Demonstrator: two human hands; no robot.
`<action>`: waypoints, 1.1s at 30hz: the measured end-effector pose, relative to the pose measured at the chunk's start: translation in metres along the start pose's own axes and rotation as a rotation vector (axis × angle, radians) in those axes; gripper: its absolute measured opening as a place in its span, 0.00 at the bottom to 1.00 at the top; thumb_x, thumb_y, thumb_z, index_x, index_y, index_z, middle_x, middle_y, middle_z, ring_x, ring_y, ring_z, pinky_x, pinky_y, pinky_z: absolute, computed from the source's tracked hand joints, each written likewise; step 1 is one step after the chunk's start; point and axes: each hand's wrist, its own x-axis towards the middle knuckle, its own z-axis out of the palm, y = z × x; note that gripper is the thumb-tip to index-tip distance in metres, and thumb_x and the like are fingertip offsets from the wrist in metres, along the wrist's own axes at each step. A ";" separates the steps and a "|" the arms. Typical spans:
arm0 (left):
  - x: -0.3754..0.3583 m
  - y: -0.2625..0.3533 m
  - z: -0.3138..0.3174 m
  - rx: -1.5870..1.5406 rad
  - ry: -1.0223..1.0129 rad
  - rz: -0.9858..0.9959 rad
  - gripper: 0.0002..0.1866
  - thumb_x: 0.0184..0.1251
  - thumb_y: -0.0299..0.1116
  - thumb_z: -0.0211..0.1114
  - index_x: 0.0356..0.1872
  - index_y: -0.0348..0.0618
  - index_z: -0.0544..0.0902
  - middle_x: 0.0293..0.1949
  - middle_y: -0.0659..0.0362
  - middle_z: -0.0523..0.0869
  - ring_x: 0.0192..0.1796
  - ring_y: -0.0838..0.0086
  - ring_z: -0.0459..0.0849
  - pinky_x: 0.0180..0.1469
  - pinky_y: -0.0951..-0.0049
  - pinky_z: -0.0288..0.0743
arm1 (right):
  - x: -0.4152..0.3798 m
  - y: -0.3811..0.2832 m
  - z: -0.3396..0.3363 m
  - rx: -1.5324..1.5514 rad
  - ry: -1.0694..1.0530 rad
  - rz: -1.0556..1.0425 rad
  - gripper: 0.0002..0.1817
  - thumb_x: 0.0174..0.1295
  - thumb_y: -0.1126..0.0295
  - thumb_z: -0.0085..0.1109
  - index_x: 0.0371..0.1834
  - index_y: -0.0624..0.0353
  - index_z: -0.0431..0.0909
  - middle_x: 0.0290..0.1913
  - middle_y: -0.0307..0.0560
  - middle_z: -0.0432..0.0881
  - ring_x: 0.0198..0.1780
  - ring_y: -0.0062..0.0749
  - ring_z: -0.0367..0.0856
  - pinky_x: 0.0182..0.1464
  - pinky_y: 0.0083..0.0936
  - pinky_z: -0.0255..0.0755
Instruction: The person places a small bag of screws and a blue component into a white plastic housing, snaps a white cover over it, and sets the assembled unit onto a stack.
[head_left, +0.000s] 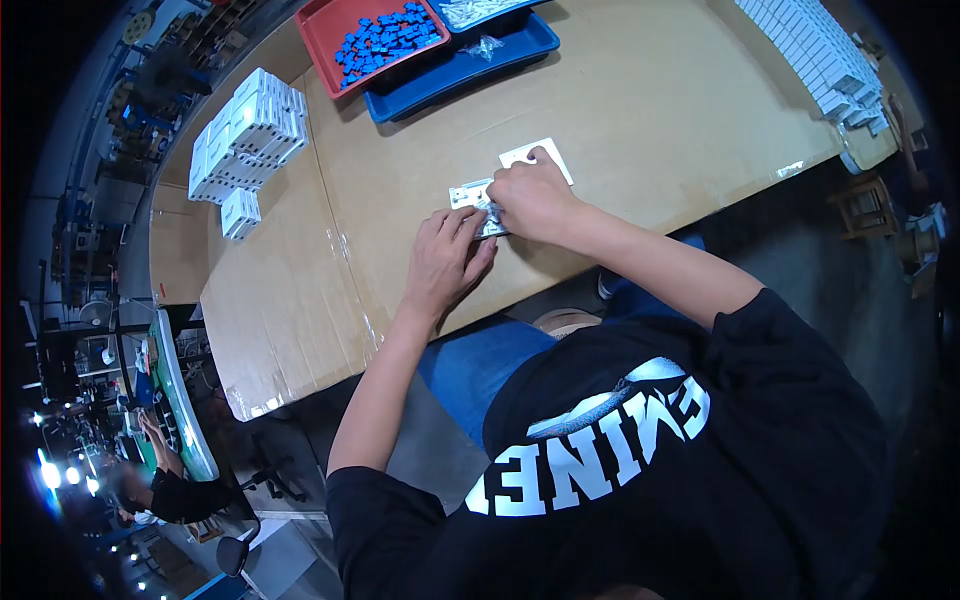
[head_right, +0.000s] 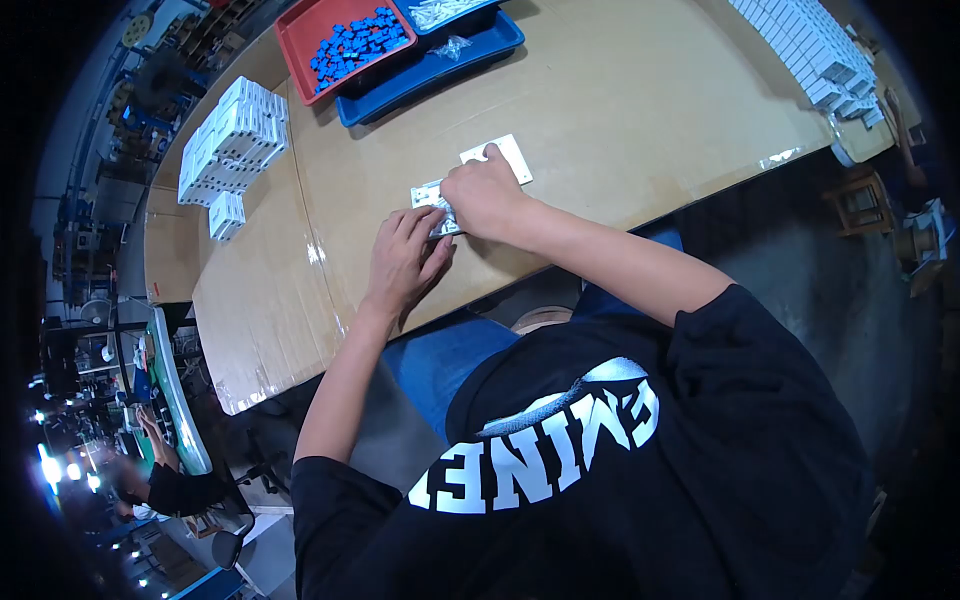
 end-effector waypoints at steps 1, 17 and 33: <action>0.000 0.000 0.001 0.001 0.005 -0.013 0.19 0.67 0.38 0.72 0.54 0.38 0.86 0.55 0.52 0.86 0.56 0.56 0.82 0.59 0.57 0.77 | 0.000 0.001 0.001 -0.001 0.000 0.000 0.06 0.55 0.68 0.65 0.29 0.56 0.89 0.35 0.50 0.89 0.47 0.44 0.89 0.57 0.50 0.70; 0.004 0.004 0.002 0.037 0.035 -0.019 0.15 0.67 0.38 0.71 0.50 0.42 0.88 0.50 0.55 0.85 0.53 0.59 0.82 0.54 0.58 0.75 | 0.003 0.017 0.002 -0.059 0.033 -0.187 0.06 0.53 0.66 0.68 0.30 0.54 0.89 0.34 0.47 0.88 0.42 0.45 0.89 0.50 0.46 0.76; -0.003 0.033 0.001 0.091 -0.062 -0.065 0.23 0.67 0.39 0.71 0.60 0.38 0.84 0.55 0.47 0.82 0.58 0.53 0.80 0.62 0.55 0.75 | -0.003 0.035 -0.011 0.047 -0.108 -0.305 0.09 0.60 0.66 0.66 0.37 0.59 0.89 0.41 0.49 0.88 0.45 0.50 0.89 0.48 0.46 0.82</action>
